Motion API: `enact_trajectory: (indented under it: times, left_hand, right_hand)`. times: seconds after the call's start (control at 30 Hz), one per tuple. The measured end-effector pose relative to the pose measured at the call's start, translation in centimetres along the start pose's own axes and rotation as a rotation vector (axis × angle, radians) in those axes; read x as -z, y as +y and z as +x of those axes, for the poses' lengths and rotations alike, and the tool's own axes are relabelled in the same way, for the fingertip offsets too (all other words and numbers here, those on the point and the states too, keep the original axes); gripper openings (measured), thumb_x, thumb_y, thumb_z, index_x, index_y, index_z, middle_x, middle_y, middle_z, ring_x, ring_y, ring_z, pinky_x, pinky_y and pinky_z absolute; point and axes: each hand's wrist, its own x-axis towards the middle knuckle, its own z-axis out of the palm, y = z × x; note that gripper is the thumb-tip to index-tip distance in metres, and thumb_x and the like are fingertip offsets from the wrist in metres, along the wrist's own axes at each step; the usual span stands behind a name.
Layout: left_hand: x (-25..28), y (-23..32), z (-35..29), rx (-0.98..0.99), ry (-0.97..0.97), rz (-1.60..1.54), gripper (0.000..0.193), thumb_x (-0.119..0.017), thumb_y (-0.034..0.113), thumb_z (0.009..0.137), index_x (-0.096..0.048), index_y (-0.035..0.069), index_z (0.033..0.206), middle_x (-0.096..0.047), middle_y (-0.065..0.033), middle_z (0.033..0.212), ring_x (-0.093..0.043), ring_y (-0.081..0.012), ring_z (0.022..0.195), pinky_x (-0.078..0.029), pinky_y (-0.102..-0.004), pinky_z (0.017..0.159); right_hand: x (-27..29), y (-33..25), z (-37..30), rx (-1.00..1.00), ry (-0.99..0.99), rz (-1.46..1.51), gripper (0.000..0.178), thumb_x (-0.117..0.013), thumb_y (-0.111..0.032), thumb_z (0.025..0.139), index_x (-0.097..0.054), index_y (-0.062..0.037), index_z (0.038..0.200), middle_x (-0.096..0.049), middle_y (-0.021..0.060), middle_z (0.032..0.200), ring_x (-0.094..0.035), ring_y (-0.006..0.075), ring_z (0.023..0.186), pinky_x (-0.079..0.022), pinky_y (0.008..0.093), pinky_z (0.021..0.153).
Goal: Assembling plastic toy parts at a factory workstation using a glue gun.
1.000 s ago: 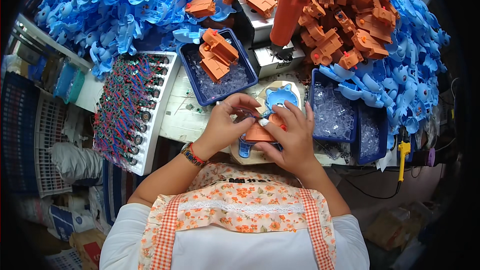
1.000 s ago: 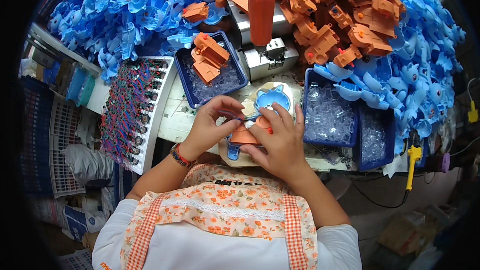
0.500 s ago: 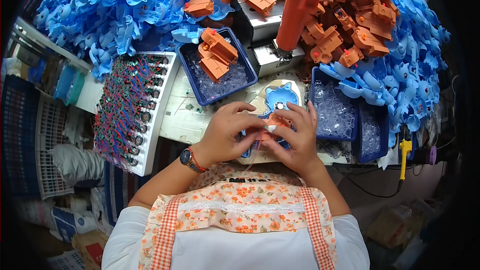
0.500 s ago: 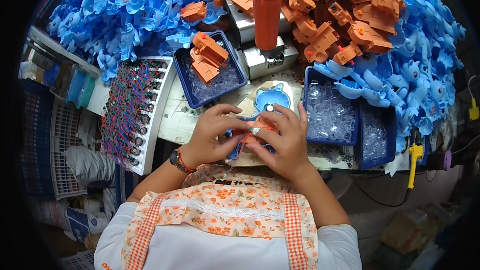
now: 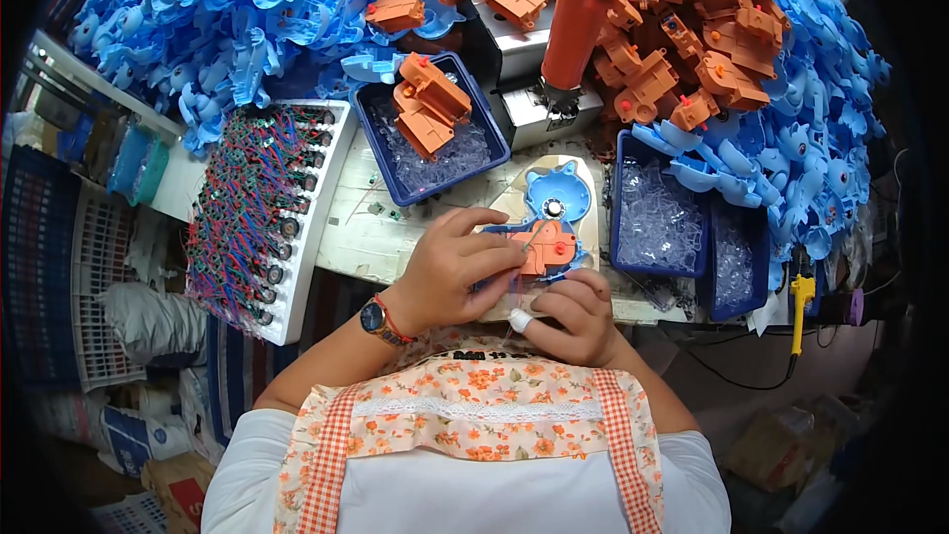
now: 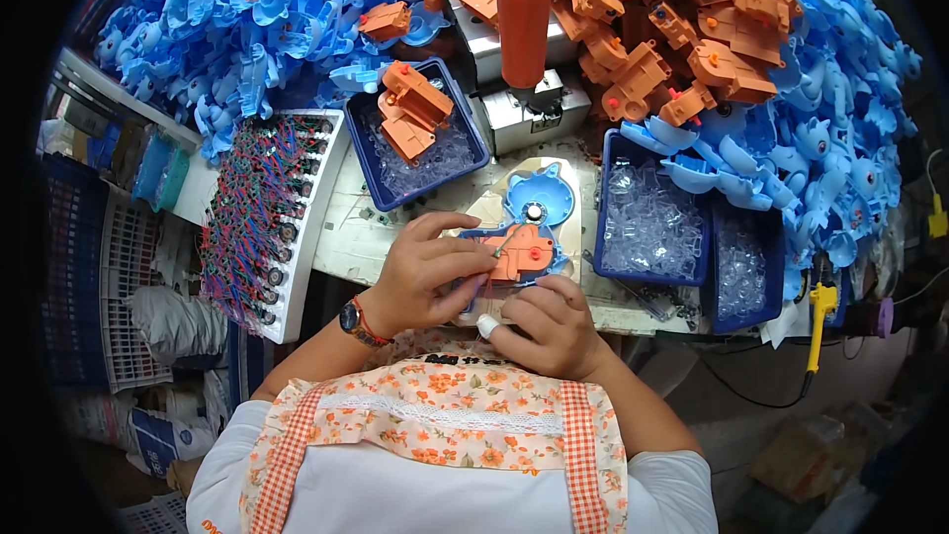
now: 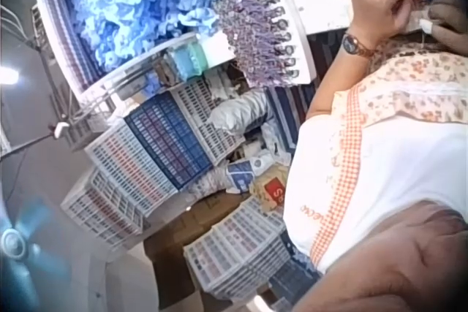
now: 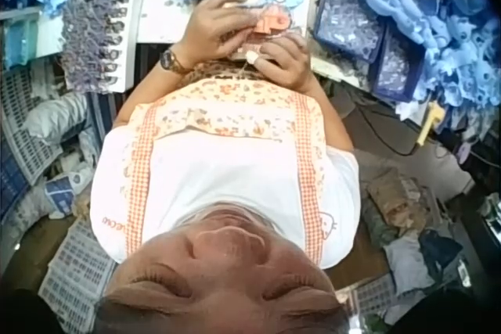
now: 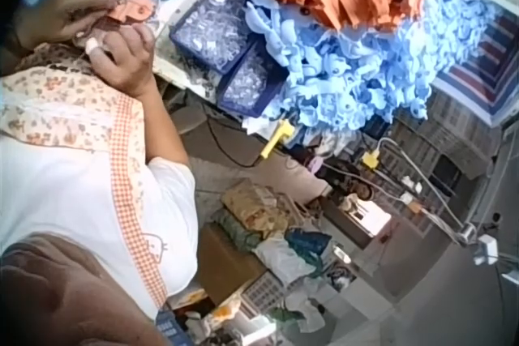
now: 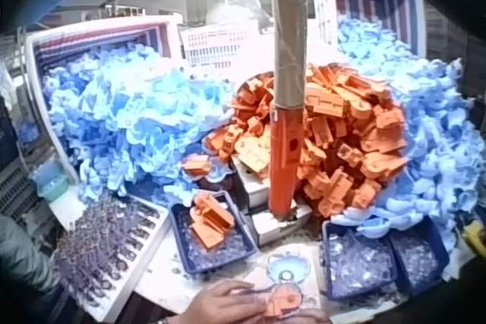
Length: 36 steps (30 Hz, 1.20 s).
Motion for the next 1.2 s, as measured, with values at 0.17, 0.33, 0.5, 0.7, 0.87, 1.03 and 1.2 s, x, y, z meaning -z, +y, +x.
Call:
enact_trajectory:
  times: [0.17, 0.33, 0.5, 0.7, 0.87, 1.03, 1.2]
  left_hand:
    - [-0.3, -0.2, -0.6, -0.01, 0.008, 0.023, 0.028, -0.074, 0.009, 0.068, -0.07, 0.012, 0.095, -0.071, -0.0025, 0.099, -0.063, -0.0311, 0.105, -0.048, -0.0429, 0.085]
    - [-0.1, 1.3, 0.0, -0.029, 0.011, 0.086, 0.03, -0.078, 0.015, 0.069, -0.07, 0.013, 0.097, -0.068, -0.0022, 0.1, -0.061, -0.0303, 0.104, -0.048, -0.0461, 0.085]
    - [-1.5, 1.7, -0.4, -0.043, 0.093, 0.174, 0.031, -0.079, 0.02, 0.071, -0.071, 0.013, 0.1, -0.066, -0.0022, 0.099, -0.06, -0.0296, 0.102, -0.047, -0.0487, 0.086]
    - [-2.1, 2.1, 0.1, 0.003, 0.05, 0.193, 0.028, -0.077, 0.019, 0.075, -0.069, 0.013, 0.101, -0.062, -0.0043, 0.097, -0.059, -0.0293, 0.102, -0.046, -0.0492, 0.089]
    - [-2.4, 2.2, 0.4, 0.03, -0.01, 0.211, 0.025, -0.076, 0.019, 0.075, -0.067, 0.018, 0.099, -0.054, -0.0038, 0.09, -0.058, -0.0284, 0.103, -0.041, -0.0529, 0.096]
    - [-2.6, 2.2, 0.6, 0.044, -0.046, 0.202, 0.022, -0.069, 0.019, 0.079, -0.063, 0.018, 0.1, -0.05, -0.0053, 0.086, -0.056, -0.0272, 0.102, -0.037, -0.0532, 0.1]
    - [-2.5, 2.4, 0.3, 0.056, -0.069, 0.187, 0.022, -0.07, 0.019, 0.077, -0.063, 0.019, 0.099, -0.048, -0.0053, 0.085, -0.055, -0.0274, 0.102, -0.036, -0.0556, 0.102]
  right_hand:
    - [0.9, 1.5, 1.3, -0.308, 0.197, 0.086, 0.027, -0.071, -0.002, 0.067, -0.061, -0.0095, 0.091, -0.059, 0.0037, 0.084, -0.055, 0.0243, 0.078, -0.039, 0.0388, 0.076]
    - [1.4, 2.6, 1.3, -0.553, 0.178, 0.03, 0.021, -0.069, -0.001, 0.07, -0.056, -0.006, 0.086, -0.058, 0.0082, 0.081, -0.054, 0.0276, 0.075, -0.037, 0.038, 0.076]
    - [2.0, 2.7, 0.9, -0.607, 0.114, -0.031, 0.017, -0.072, -0.004, 0.068, -0.059, -0.0077, 0.079, -0.059, 0.0055, 0.077, -0.055, 0.026, 0.075, -0.037, 0.0381, 0.076]
    - [4.2, 2.0, 0.4, -0.517, -0.064, 0.038, 0.013, -0.074, -0.005, 0.069, -0.065, -0.0084, 0.077, -0.062, 0.0033, 0.077, -0.057, 0.0245, 0.075, -0.041, 0.0386, 0.073]
    - [5.0, 2.2, 0.5, -0.57, -0.123, 0.227, 0.013, -0.074, 0.0, 0.068, -0.067, -0.0056, 0.077, -0.062, 0.0068, 0.077, -0.058, 0.025, 0.072, -0.043, 0.0358, 0.065]
    - [3.5, 2.8, 0.3, -0.806, 0.061, 0.307, 0.014, -0.073, 0.005, 0.071, -0.066, 0.0006, 0.081, -0.064, 0.0101, 0.079, -0.062, 0.0219, 0.073, -0.048, 0.0296, 0.063]
    - [2.8, 3.7, 1.3, -0.681, 0.108, 0.202, 0.013, -0.075, 0.001, 0.071, -0.065, -0.0019, 0.079, -0.065, 0.0078, 0.079, -0.06, 0.0245, 0.072, -0.046, 0.0337, 0.064]
